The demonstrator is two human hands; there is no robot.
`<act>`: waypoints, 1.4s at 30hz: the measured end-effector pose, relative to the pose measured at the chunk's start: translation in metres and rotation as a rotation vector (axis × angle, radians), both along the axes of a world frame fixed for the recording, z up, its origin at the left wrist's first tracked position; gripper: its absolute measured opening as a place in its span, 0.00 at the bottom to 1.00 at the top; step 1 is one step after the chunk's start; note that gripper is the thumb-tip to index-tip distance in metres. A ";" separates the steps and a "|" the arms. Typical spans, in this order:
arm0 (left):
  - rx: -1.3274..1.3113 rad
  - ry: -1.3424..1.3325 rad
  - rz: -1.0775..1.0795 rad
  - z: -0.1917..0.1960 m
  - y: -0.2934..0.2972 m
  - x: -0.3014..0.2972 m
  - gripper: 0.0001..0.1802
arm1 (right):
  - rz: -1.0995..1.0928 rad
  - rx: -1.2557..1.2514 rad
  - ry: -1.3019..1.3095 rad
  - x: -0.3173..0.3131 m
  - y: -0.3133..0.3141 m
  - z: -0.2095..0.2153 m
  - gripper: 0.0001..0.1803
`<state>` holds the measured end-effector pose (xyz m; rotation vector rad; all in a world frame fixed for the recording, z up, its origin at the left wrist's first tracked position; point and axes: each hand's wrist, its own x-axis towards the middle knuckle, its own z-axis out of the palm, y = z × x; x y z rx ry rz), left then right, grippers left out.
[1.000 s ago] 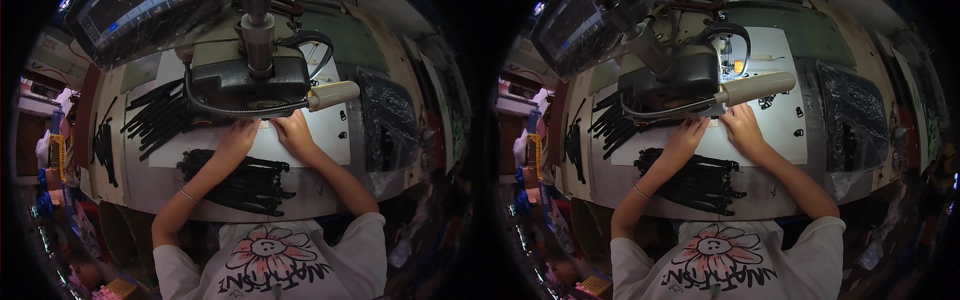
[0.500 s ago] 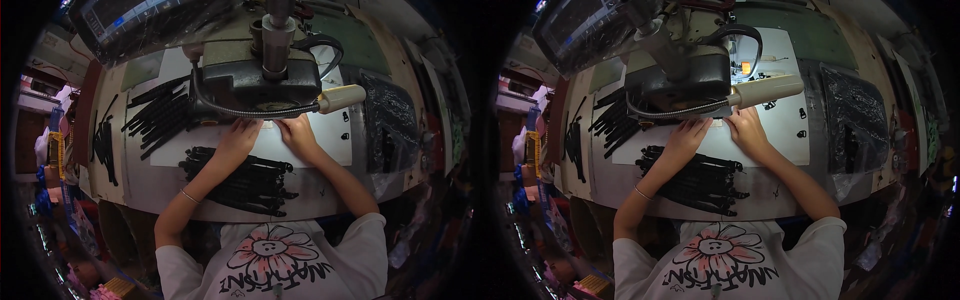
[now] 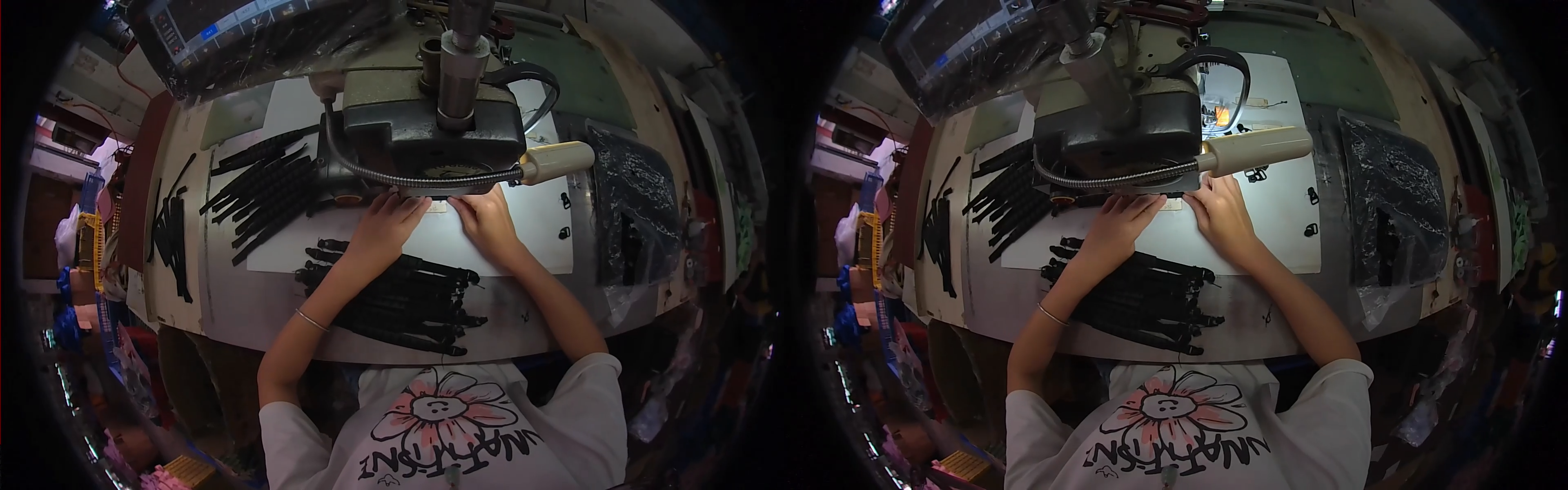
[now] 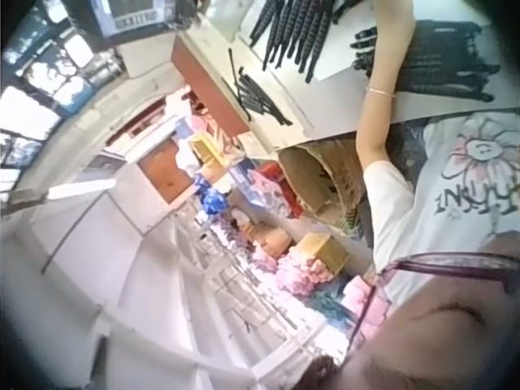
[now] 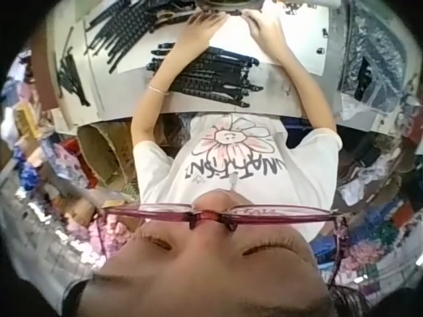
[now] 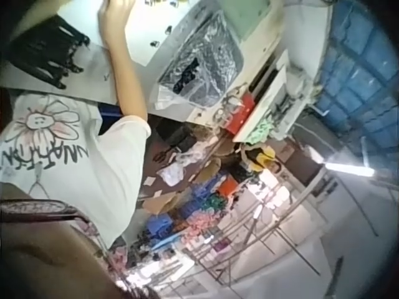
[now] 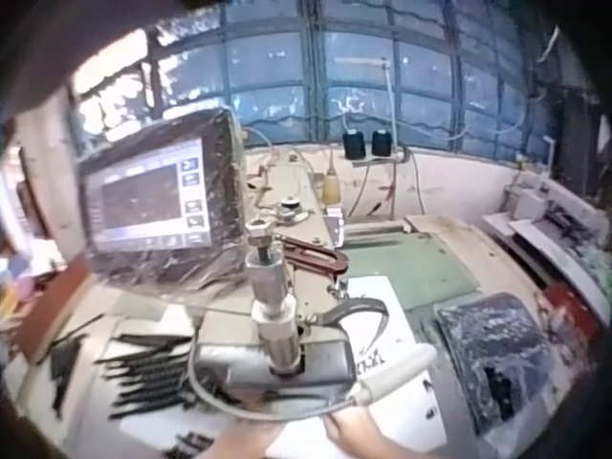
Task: Assembling metal buckles onto black straps using a machine press.
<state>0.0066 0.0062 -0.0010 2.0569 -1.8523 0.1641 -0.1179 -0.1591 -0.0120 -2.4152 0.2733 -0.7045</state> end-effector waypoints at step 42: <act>-0.274 0.358 0.405 0.018 0.057 0.021 0.06 | 0.445 0.098 0.001 -0.048 0.017 0.023 0.09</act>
